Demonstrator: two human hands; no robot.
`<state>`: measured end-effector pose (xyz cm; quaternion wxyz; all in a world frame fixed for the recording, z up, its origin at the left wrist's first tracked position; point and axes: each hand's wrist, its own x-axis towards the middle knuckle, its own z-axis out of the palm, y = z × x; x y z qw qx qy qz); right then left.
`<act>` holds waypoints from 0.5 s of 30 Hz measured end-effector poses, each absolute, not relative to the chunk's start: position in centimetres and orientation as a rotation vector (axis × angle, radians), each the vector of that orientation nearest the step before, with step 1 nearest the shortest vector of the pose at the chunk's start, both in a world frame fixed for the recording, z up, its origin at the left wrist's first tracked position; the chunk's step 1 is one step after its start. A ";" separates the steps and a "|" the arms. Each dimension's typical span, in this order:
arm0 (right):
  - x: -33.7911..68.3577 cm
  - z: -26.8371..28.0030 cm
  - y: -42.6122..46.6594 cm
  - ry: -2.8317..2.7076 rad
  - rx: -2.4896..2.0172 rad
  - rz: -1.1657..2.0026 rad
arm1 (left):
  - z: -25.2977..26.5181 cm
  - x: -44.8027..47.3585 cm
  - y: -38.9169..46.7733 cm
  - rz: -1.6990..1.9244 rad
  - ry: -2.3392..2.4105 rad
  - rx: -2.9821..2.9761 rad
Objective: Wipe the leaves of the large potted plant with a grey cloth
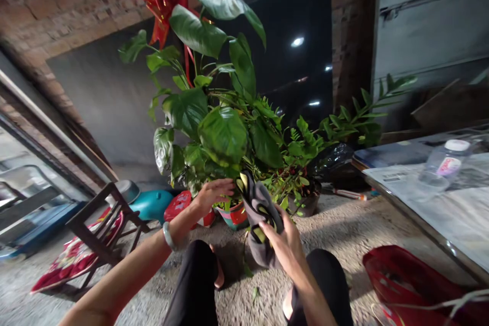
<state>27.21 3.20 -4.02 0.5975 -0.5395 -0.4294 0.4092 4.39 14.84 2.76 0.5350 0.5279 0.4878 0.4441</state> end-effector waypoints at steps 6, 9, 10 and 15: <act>32.1 -6.3 -0.2 -0.852 -1.428 0.827 | 0.9 11.8 17.9 0.992 1.057 1.428; 33.1 -6.3 -1.0 -0.782 -1.489 0.830 | 0.2 16.5 21.0 0.967 1.196 1.429; 33.3 -6.2 -1.3 -0.763 -1.496 0.839 | 0.0 17.8 22.0 0.962 1.257 1.414; 33.6 -5.8 -2.7 -0.675 -1.409 0.893 | -0.5 21.7 24.7 1.000 1.262 1.281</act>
